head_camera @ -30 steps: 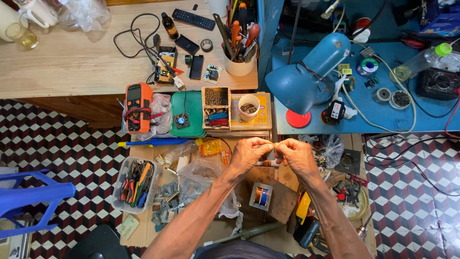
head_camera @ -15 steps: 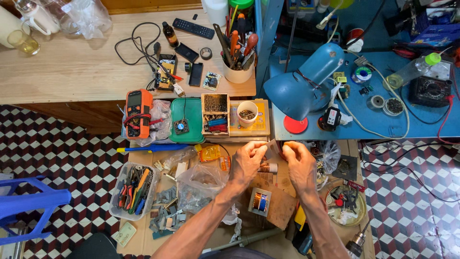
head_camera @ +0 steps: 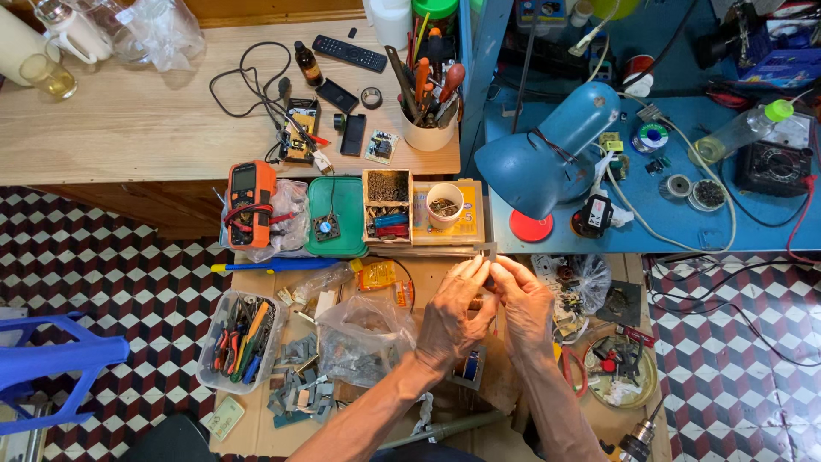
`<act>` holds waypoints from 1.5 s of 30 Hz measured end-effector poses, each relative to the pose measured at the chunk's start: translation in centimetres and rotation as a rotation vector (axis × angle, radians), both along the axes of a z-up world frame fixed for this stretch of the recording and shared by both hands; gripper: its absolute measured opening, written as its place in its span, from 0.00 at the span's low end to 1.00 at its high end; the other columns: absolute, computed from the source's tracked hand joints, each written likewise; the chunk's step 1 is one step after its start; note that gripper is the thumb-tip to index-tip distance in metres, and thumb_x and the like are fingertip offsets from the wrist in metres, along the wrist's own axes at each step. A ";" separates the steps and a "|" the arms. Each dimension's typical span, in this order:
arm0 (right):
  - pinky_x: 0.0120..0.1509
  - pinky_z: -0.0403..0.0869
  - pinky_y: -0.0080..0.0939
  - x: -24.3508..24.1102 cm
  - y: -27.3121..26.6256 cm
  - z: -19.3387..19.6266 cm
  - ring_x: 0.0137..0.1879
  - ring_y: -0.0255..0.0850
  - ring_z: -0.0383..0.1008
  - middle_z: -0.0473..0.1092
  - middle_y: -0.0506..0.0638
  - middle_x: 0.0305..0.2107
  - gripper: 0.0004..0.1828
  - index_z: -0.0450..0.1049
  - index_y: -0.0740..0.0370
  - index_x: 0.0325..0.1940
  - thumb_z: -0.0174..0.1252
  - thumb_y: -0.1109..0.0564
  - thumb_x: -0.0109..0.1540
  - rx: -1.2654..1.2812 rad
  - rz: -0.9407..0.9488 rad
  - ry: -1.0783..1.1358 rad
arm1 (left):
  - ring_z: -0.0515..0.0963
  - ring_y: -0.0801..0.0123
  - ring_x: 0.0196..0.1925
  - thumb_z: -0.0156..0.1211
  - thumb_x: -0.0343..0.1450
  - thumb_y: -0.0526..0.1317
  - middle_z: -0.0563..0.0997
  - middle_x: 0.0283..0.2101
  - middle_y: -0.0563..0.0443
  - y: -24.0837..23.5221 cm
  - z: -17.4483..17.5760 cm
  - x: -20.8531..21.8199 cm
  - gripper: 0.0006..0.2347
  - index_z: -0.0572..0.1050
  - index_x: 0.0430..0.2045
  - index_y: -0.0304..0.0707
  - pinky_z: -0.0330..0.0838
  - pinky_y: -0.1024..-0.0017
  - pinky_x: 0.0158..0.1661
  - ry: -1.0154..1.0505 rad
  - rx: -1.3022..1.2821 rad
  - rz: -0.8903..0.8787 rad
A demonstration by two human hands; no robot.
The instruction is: The person assembles a small electronic device by inserting metal laminations into a coil assembly. They repeatedly pick laminations from a plastic bag, place them into the coil, and use a hammer to tap them into position. The person also uses pliers to adjust components and places the finished assembly on the workbench.
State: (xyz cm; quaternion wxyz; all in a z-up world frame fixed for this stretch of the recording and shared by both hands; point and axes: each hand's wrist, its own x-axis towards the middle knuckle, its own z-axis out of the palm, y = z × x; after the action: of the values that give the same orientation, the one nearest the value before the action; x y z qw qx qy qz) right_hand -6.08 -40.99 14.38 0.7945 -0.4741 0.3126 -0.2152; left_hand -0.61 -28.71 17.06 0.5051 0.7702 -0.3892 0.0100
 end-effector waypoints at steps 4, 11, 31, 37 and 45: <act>0.44 0.77 0.31 0.2 -1.3 -0.7 0.39 0.33 0.78 0.79 0.51 0.37 0.13 0.78 0.70 0.50 0.59 0.60 0.65 -0.023 0.026 0.082 | 0.79 0.50 0.61 0.57 0.74 0.39 0.80 0.57 0.34 0.0 -0.2 0.3 0.17 0.75 0.54 0.27 0.73 0.61 0.62 0.063 0.003 0.052; 0.39 0.74 0.30 -0.2 -2.9 -1.1 0.35 0.32 0.76 0.78 0.51 0.32 0.12 0.80 0.67 0.49 0.61 0.59 0.64 -0.001 0.096 0.225 | 0.83 0.69 0.44 0.55 0.74 0.48 0.84 0.48 0.46 -0.9 -2.0 5.3 0.19 0.76 0.54 0.35 0.78 0.72 0.47 1.121 -0.145 0.066; 0.47 0.76 0.32 -0.9 -2.7 3.1 0.41 0.32 0.79 0.80 0.48 0.35 0.13 0.80 0.62 0.49 0.62 0.54 0.63 -0.464 0.389 0.348 | 0.83 0.73 0.48 0.61 0.75 0.38 0.83 0.47 0.48 0.2 -5.8 5.8 0.10 0.74 0.47 0.34 0.78 0.75 0.52 1.334 -0.460 -0.254; 0.53 0.78 0.40 -2.0 -2.2 4.0 0.48 0.43 0.79 0.76 0.52 0.45 0.09 0.77 0.65 0.47 0.59 0.64 0.63 -1.240 0.268 0.189 | 0.83 0.72 0.52 0.63 0.73 0.37 0.82 0.52 0.49 0.3 -5.5 5.7 0.08 0.78 0.43 0.35 0.78 0.75 0.54 0.929 -0.230 -0.250; 0.51 0.77 0.42 -2.5 -1.6 4.3 0.47 0.47 0.79 0.75 0.55 0.44 0.08 0.76 0.66 0.45 0.62 0.66 0.61 -1.275 0.249 0.174 | 0.85 0.75 0.43 0.68 0.70 0.39 0.87 0.40 0.54 0.7 -3.0 4.8 0.07 0.82 0.37 0.39 0.80 0.75 0.45 0.630 0.023 -0.112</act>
State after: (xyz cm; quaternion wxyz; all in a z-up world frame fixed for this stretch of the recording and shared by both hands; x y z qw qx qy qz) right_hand -8.60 -42.63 18.64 0.3486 -0.9004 0.1297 -0.2258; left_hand 4.16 -27.98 14.10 0.5918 0.7184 -0.2555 -0.2615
